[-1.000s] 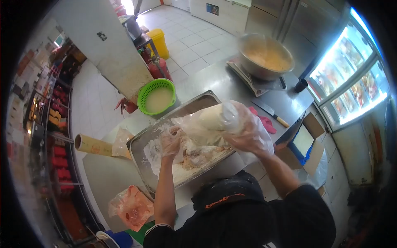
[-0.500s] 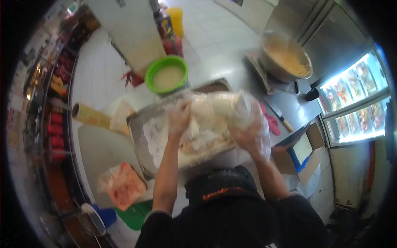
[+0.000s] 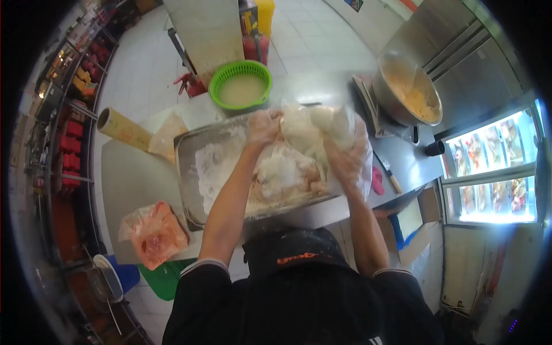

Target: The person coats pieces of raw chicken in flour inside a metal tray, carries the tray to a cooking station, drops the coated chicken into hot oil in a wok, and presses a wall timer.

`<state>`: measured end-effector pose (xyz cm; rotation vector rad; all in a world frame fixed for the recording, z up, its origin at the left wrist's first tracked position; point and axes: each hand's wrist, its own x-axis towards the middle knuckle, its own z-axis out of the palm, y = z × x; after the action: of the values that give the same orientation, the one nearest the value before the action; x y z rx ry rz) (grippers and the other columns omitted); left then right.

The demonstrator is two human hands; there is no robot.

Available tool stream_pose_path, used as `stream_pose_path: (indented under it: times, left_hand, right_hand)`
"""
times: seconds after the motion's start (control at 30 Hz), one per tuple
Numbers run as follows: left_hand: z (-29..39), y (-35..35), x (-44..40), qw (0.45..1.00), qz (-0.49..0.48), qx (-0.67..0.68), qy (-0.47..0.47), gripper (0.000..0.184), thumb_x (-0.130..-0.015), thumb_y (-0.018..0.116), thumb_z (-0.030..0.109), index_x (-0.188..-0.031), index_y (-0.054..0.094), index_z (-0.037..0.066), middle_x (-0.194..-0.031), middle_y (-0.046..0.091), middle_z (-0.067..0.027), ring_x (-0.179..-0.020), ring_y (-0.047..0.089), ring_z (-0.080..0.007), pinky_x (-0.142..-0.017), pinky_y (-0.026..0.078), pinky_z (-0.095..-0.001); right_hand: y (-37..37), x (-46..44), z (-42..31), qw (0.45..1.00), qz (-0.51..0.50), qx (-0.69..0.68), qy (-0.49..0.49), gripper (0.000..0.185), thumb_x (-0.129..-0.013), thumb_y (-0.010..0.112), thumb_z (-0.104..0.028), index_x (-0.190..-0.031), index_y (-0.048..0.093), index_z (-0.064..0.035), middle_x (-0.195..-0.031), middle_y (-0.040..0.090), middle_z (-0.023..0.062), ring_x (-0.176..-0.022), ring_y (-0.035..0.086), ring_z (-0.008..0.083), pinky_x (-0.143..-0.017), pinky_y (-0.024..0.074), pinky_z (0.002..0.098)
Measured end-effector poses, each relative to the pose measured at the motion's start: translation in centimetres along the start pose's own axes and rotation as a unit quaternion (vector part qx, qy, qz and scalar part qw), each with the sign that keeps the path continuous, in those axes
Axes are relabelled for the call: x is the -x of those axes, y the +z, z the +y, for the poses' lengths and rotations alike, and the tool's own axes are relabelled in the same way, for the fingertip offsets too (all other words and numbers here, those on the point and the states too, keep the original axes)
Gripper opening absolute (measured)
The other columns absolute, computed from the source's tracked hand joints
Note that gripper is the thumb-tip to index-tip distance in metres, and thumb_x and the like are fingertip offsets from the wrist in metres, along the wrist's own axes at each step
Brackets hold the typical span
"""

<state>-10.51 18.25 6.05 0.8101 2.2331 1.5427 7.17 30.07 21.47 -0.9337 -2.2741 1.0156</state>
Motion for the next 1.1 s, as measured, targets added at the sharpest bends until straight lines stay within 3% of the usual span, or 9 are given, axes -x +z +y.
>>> stream_pose_path:
  times: [0.07, 0.17, 0.53, 0.73, 0.83, 0.9, 0.93, 0.97, 1.1]
  left_hand:
    - [1.5, -1.5, -3.1, 0.996, 0.049, -0.071, 0.036, 0.028, -0.086, 0.07, 0.03, -0.101, 0.076, 0.008, -0.093, 0.075, -0.0127, -0.075, 0.071, -0.02, -0.073, 0.054, -0.0325]
    - [0.1, -0.6, -2.3, 0.998, 0.046, -0.028, -0.041, 0.032, -0.086, 0.067, 0.034, -0.103, 0.075, 0.009, -0.091, 0.073, -0.0163, -0.082, 0.071, -0.0197, -0.076, 0.053, -0.0319]
    - [0.1, -4.6, 1.1, 0.994, 0.074, -0.074, -0.04, 0.033, -0.085, 0.068, 0.036, -0.104, 0.075, 0.011, -0.091, 0.075, -0.0099, -0.081, 0.07, -0.021, -0.077, 0.052, -0.0321]
    - [-1.3, -7.1, 3.1, 0.971, 0.054, -0.221, -0.072, 0.041, -0.086, 0.057, 0.045, -0.102, 0.074, 0.011, -0.099, 0.071, -0.019, -0.092, 0.067, -0.0371, -0.081, 0.052, -0.0435]
    - [-1.4, -8.2, 4.7, 0.932, -0.009, -0.355, -0.078, 0.044, -0.088, 0.055, 0.046, -0.11, 0.074, 0.013, -0.099, 0.071, -0.0208, -0.097, 0.068, -0.0344, -0.089, 0.05, -0.0442]
    - [-2.2, -9.0, 6.6, 0.969, 0.009, -0.234, -0.078, 0.051, -0.089, 0.054, 0.043, -0.126, 0.066, 0.009, -0.111, 0.069, -0.0212, -0.109, 0.064, -0.0336, -0.099, 0.045, -0.0449]
    - [-13.2, -7.5, 6.8, 0.891, 0.023, -0.454, -0.003, 0.056, -0.089, 0.057, 0.034, -0.137, 0.054, 0.005, -0.127, 0.062, -0.0213, -0.122, 0.056, -0.0352, -0.106, 0.04, -0.0442]
    - [-13.2, -7.2, 8.8, 0.938, 0.022, -0.346, 0.028, 0.059, -0.088, 0.06, 0.023, -0.143, 0.048, 0.005, -0.134, 0.056, -0.0229, -0.128, 0.05, -0.0366, -0.11, 0.036, -0.0427]
    - [-11.3, -5.2, 4.9, 0.939, -0.049, -0.339, 0.013, 0.052, -0.087, 0.063, 0.02, -0.136, 0.054, 0.005, -0.131, 0.059, -0.0215, -0.124, 0.053, -0.0363, -0.107, 0.038, -0.0439]
  right_hand:
    - [0.3, 0.4, -1.2, 0.992, 0.076, -0.014, -0.099, 0.058, -0.077, 0.078, -0.021, -0.127, 0.054, -0.005, -0.113, 0.065, 0.0231, -0.102, 0.066, 0.0399, -0.084, 0.0534, 0.0449]
    - [1.9, -0.8, -1.5, 0.999, -0.021, -0.013, -0.042, 0.058, -0.077, 0.078, -0.021, -0.127, 0.055, -0.0049, -0.113, 0.065, 0.0231, -0.102, 0.066, 0.0398, -0.084, 0.0535, 0.0449]
    - [1.6, 2.0, -2.2, 0.991, 0.012, -0.046, -0.129, 0.058, -0.077, 0.078, -0.021, -0.127, 0.055, -0.0046, -0.112, 0.065, 0.0228, -0.101, 0.066, 0.0393, -0.083, 0.0538, 0.0447]
    - [1.7, 2.6, -1.9, 0.99, -0.004, -0.058, -0.127, 0.058, -0.077, 0.078, -0.021, -0.127, 0.055, -0.0044, -0.111, 0.065, 0.0227, -0.101, 0.066, 0.0391, -0.083, 0.054, 0.0446]
    - [1.4, 4.0, -1.8, 0.989, -0.103, -0.072, -0.077, 0.058, -0.077, 0.078, -0.021, -0.127, 0.055, -0.0043, -0.111, 0.065, 0.0227, -0.101, 0.066, 0.039, -0.083, 0.0541, 0.0446]
    - [2.1, 6.0, -1.0, 0.98, -0.027, -0.118, -0.155, 0.056, -0.077, 0.078, -0.021, -0.126, 0.056, -0.0044, -0.11, 0.065, 0.0222, -0.099, 0.066, 0.0387, -0.083, 0.0539, 0.0449]
    - [3.3, 6.8, -0.1, 0.969, 0.02, -0.137, -0.207, 0.055, -0.077, 0.078, -0.021, -0.125, 0.057, -0.0044, -0.108, 0.065, 0.0217, -0.097, 0.066, 0.0385, -0.083, 0.0538, 0.0452]
    - [3.5, 7.0, -1.0, 0.975, -0.045, -0.121, -0.181, 0.054, -0.077, 0.078, -0.021, -0.125, 0.057, -0.0043, -0.109, 0.065, 0.0214, -0.097, 0.066, 0.0384, -0.085, 0.0533, 0.0451]
    - [0.3, 7.0, -0.7, 0.954, -0.015, -0.184, -0.236, 0.053, -0.078, 0.076, -0.022, -0.124, 0.057, -0.0032, -0.113, 0.063, 0.0216, -0.1, 0.064, 0.0385, -0.089, 0.0516, 0.0444]
